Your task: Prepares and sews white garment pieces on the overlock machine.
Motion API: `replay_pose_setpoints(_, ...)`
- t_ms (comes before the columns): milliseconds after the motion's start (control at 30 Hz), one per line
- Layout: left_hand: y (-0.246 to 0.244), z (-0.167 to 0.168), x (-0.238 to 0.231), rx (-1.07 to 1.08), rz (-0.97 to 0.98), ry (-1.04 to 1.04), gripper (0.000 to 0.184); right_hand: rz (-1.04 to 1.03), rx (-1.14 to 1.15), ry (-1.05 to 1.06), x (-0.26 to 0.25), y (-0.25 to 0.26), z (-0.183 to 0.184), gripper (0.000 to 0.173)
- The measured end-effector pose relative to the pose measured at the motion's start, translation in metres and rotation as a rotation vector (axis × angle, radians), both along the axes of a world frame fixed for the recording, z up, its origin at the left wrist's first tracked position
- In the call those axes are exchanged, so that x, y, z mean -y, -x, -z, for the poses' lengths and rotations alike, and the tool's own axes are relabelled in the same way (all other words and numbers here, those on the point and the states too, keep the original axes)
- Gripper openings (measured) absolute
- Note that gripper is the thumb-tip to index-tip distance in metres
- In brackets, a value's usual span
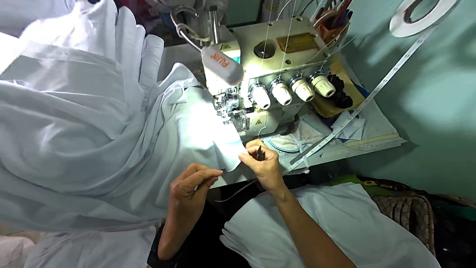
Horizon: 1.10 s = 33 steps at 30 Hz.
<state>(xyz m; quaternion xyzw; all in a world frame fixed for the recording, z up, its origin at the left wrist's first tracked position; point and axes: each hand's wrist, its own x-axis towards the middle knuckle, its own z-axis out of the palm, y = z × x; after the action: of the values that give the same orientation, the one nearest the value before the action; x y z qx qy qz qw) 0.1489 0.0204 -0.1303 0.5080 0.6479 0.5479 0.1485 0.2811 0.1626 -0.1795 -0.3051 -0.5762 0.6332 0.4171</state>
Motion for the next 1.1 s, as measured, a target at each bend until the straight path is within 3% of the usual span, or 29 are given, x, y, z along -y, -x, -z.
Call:
replay_pose_setpoints(67, 0.009, -0.006, -0.015, -0.064, -0.093, -0.101, 0.011, -0.049, 0.056, -0.279, -0.012, -0.001, 0.006, 0.011)
replay_pose_setpoints(133, 0.024, -0.007, -0.033, -0.136, -0.135, -0.177, 0.010, -0.125, 0.015, -0.329, -0.020, 0.002, 0.007, 0.013)
replay_pose_setpoints(367, 0.074, -0.013, -0.059, -0.131, 0.041, -0.007, 0.014, -0.180, -0.058, -0.043, 0.012, -0.001, -0.010, 0.011)
replay_pose_setpoints(600, 0.062, -0.042, -0.079, -0.342, 0.304, 0.143, 0.004, -0.034, -0.115, 0.081, 0.035, 0.009, -0.009, 0.018)
replay_pose_setpoints(733, 0.054, -0.042, -0.087, -0.366, 0.192, 0.307, 0.005, 0.008, -0.131, 0.113, 0.038, 0.011, -0.011, 0.022)
replay_pose_setpoints(900, 0.052, -0.036, -0.088, -0.371, 0.134, 0.291, 0.008, 0.021, -0.074, 0.023, 0.038, 0.011, -0.012, 0.019)
replay_pose_setpoints(967, 0.047, -0.034, -0.083, -0.530, 0.136, 0.236, 0.004, 0.029, -0.060, -0.043, 0.043, 0.010, -0.014, 0.020)
replay_pose_setpoints(1100, 0.019, -0.022, -0.062, -0.935, -0.008, 0.120, 0.021, 0.018, -0.036, -0.274, 0.043, 0.007, -0.016, 0.013)
